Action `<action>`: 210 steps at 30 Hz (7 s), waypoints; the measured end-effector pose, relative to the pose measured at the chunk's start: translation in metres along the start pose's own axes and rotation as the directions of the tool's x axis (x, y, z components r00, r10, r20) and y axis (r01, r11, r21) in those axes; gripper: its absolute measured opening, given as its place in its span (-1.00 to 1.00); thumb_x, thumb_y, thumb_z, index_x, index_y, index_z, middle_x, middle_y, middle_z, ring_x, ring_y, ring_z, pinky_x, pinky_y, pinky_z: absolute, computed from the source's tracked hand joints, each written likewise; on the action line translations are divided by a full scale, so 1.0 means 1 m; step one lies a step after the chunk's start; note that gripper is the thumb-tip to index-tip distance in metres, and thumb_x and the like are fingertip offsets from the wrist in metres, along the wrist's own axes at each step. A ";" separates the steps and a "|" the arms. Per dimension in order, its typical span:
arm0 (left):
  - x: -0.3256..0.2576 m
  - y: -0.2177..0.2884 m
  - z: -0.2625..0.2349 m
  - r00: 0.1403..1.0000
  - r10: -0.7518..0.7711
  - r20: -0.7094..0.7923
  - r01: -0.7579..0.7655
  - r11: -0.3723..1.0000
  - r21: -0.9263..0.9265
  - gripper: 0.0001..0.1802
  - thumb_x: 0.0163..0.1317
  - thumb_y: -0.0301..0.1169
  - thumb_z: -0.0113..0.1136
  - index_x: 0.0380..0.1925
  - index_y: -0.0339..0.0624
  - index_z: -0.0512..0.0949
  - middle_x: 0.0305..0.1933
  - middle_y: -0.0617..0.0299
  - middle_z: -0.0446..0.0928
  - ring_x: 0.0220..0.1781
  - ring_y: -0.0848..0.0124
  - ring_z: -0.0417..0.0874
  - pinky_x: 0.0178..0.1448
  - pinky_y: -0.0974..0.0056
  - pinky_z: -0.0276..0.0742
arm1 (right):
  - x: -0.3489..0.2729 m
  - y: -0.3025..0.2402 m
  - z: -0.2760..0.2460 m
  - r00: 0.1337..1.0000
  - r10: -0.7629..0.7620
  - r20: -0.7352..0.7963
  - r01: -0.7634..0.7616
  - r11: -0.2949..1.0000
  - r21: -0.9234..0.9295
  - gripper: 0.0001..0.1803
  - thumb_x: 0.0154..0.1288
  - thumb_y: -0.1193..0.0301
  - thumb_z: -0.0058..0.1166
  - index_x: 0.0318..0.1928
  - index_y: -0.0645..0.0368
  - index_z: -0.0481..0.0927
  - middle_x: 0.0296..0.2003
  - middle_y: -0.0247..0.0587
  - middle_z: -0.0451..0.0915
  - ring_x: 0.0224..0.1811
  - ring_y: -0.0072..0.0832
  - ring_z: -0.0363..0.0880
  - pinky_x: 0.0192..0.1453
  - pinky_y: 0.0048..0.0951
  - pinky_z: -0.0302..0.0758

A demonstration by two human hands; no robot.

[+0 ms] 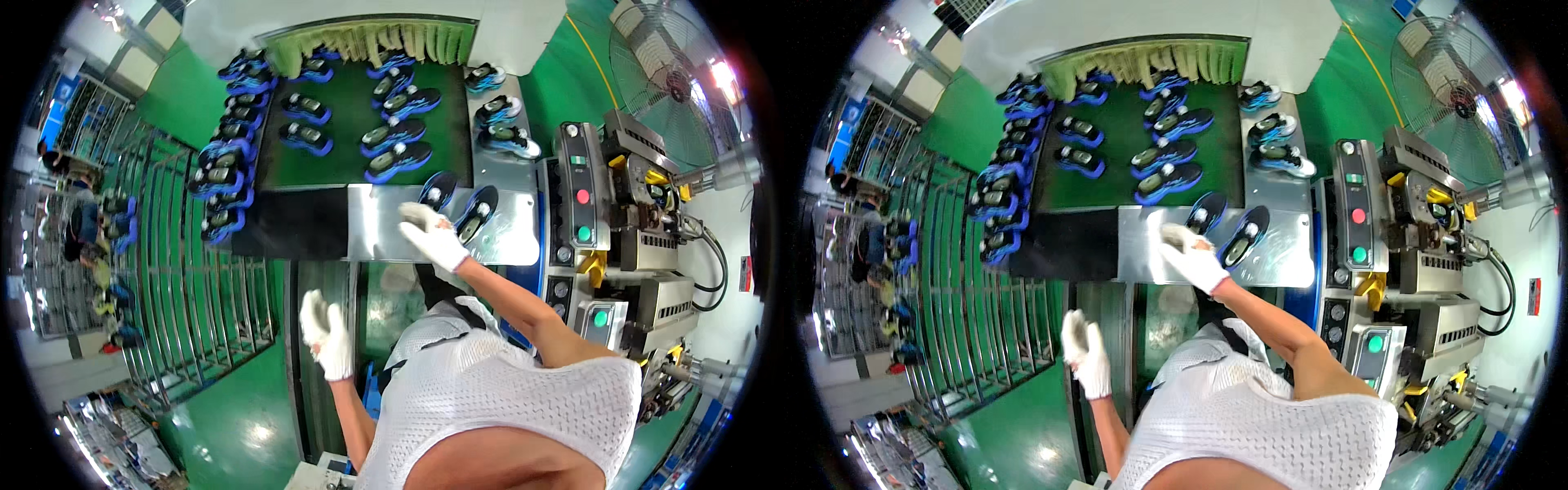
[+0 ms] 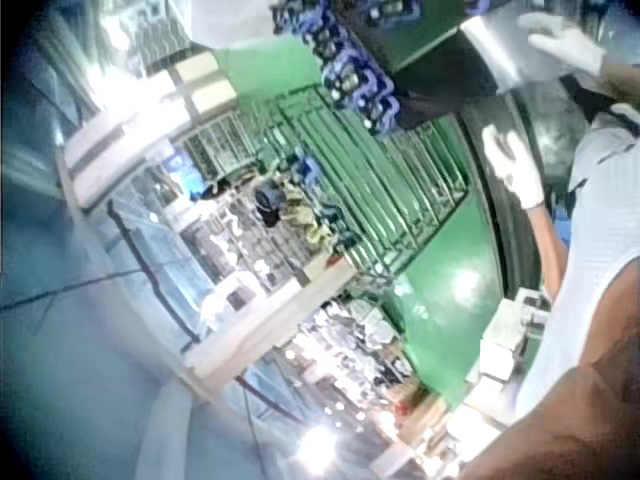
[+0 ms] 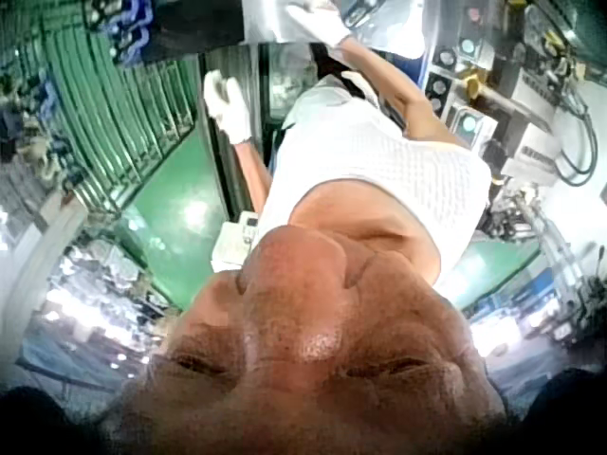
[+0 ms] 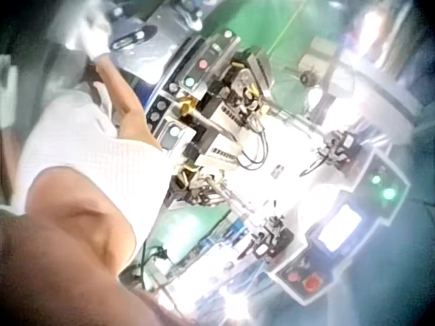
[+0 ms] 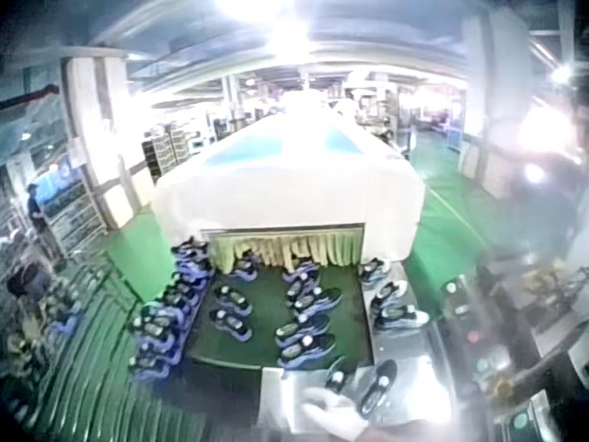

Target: The person assembles blue and black athletic shoes in a factory setting. They pick up shoe uppers and soles, place them into a hydraulic pressing machine, and operate the controls to bond the parts. The finished shoes are then placed onto a metal rack.

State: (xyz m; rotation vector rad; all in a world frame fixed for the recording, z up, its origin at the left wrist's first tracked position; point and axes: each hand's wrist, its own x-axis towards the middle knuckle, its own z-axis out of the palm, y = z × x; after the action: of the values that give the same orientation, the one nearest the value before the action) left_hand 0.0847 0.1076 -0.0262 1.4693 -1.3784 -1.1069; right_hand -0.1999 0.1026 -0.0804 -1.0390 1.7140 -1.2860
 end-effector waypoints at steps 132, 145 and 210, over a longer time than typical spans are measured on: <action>0.218 -0.142 -0.571 0.492 0.032 -0.870 0.738 0.515 0.437 -0.24 0.42 0.13 0.13 0.41 -0.20 0.39 0.38 -0.05 0.50 0.29 0.02 0.58 0.37 0.07 0.46 | 0.072 -0.107 0.332 0.541 -0.049 0.840 0.327 0.932 -0.157 -0.15 0.41 -0.12 0.02 0.44 0.31 0.32 0.36 0.23 0.42 0.41 0.02 0.43 0.49 -0.13 0.33; 0.214 -0.087 -0.168 0.968 0.247 -0.053 -0.123 0.644 0.755 -0.43 0.29 -0.38 0.28 0.27 -0.35 0.44 0.26 -0.02 0.51 0.24 0.10 0.53 0.43 0.02 0.36 | -0.047 -0.005 0.012 0.909 0.342 -0.238 -0.338 0.939 0.060 -0.47 0.40 0.23 0.16 0.25 0.29 0.54 0.15 -0.05 0.66 0.23 -0.35 0.60 0.35 -0.34 0.46; -0.296 0.237 0.901 -0.371 0.237 0.898 -0.857 0.285 -0.430 -0.15 0.11 0.12 0.39 0.27 -0.17 0.38 0.24 -0.16 0.55 0.27 -0.07 0.60 0.34 -0.08 0.46 | -0.328 -0.006 -0.294 -0.109 0.645 -0.756 0.726 0.571 0.382 -0.33 0.11 0.66 0.21 0.30 0.37 0.46 0.00 -0.06 0.68 -0.10 -0.34 0.73 -0.09 -0.29 0.74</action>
State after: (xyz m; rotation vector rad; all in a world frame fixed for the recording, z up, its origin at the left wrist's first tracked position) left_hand -0.8515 0.3910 -0.0312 -0.5723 -3.0879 -0.7312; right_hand -0.3347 0.5097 0.0202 1.1182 1.2203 -3.0239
